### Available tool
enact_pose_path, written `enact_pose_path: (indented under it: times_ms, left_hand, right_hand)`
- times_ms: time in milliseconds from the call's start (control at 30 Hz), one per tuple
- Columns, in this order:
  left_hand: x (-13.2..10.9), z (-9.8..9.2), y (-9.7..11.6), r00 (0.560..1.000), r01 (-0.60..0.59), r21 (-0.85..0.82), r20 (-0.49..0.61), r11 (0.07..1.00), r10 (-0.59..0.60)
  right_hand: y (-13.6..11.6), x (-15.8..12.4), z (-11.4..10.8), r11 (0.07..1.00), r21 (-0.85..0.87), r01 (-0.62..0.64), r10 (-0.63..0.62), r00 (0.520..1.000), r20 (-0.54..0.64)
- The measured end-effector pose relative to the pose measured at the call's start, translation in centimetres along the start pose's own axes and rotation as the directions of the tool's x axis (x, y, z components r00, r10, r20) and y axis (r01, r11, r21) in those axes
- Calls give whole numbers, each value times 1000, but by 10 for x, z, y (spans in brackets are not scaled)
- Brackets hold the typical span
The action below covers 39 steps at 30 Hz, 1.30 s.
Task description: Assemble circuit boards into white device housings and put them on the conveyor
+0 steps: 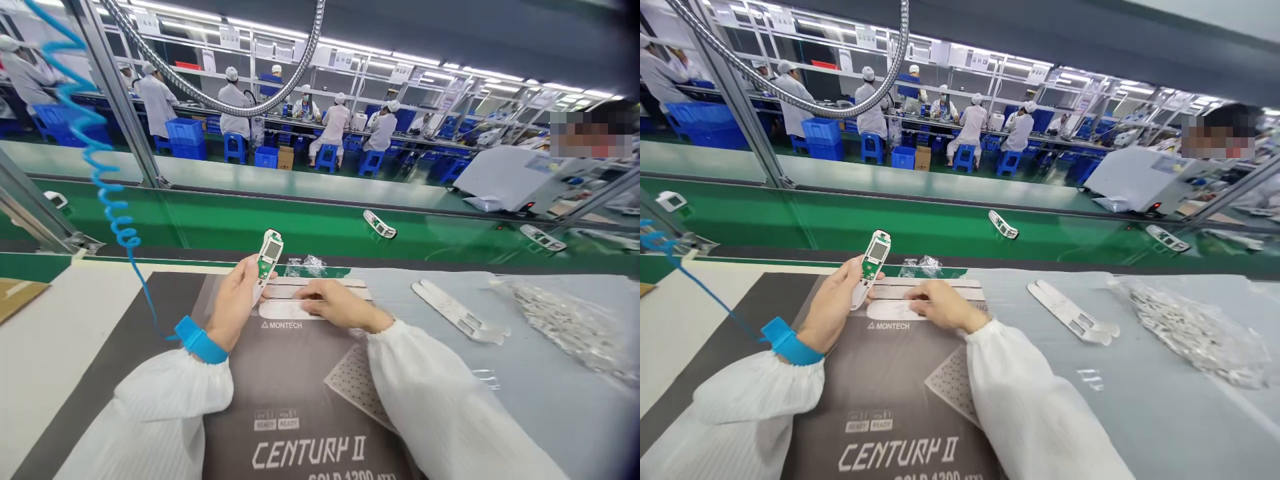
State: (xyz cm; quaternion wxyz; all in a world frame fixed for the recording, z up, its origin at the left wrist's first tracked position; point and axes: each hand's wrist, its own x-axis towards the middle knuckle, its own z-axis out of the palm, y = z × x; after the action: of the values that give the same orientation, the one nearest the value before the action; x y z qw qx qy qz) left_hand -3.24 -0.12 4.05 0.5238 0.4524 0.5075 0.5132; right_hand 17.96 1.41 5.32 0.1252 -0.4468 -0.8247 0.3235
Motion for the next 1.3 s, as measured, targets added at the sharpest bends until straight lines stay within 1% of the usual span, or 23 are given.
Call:
enact_pose_path:
  times_ms: [33,100,133,167,233,300,367,433,467,500,667,767,867,933,967,1033,1067,1100,1133,1167,1233,1267,1300]
  left_hand:
    - [1,-1,-1,1000,-19,44,-10,999,20]
    - [3,-5,-3,995,-99,151,-9,984,101]
    - [3,-7,-3,987,-155,214,1,964,158]
    - [2,-8,-2,976,-215,282,24,935,217]
    - [-1,-11,2,949,-315,419,117,852,293]
    - [-4,-14,5,929,-370,556,234,744,287]
    - [-7,-16,5,918,-397,699,320,595,236]
    - [-7,-19,4,916,-401,798,355,450,186]
    - [-7,-20,3,916,-402,820,364,407,169]
    - [-6,-21,2,915,-403,830,372,386,156]
    - [-3,-27,5,901,-428,816,421,388,109]
    - [-2,-26,3,907,-415,824,410,386,100]
    - [-3,-19,-7,907,-419,824,397,381,140]
    - [-4,-13,-15,891,-453,791,414,412,186]
    - [-5,-9,-17,880,-475,760,428,444,209]
    - [-8,-1,-21,863,-503,689,436,521,257]
    - [-10,3,-23,858,-509,657,433,556,275]
    - [-12,9,-23,855,-515,631,430,580,291]
    - [-15,14,-24,850,-522,617,431,589,302]
    - [-19,20,-25,848,-526,621,434,581,303]
    - [-28,32,-25,857,-511,685,450,519,251]
    - [-32,37,-24,862,-502,726,463,470,206]
    - [-35,41,-22,864,-498,761,479,416,158]
  right_hand:
    - [-2,7,10,1000,13,3,-2,997,-80]
    - [1,8,20,997,82,1,18,972,-233]
    - [5,5,22,991,134,1,35,964,-264]
    - [9,0,22,982,187,-4,53,964,-260]
    - [15,-9,22,966,257,-24,84,971,-226]
    - [20,-12,26,954,297,-23,97,966,-238]
    - [22,-9,35,935,354,6,105,950,-293]
    - [25,-4,42,913,405,48,96,940,-328]
    - [26,-2,45,905,421,67,89,936,-340]
    - [26,0,47,899,430,81,83,933,-350]
    - [26,1,47,899,432,74,100,925,-368]
    - [25,0,46,893,443,81,100,924,-370]
    - [29,-1,43,896,441,44,146,910,-387]
    - [32,-1,40,879,477,22,194,897,-398]
    - [33,-1,38,849,527,31,214,893,-396]
    - [31,0,36,744,664,79,248,889,-384]
    - [28,2,36,667,737,111,275,882,-383]
    - [23,4,37,567,810,148,312,872,-377]
    - [17,6,38,439,879,188,360,859,-363]
    - [10,8,41,286,932,224,420,845,-332]
    - [-1,12,46,-40,964,264,523,828,-205]
    - [-5,13,48,-157,952,264,549,824,-139]
    - [-7,14,50,-222,939,261,562,822,-95]
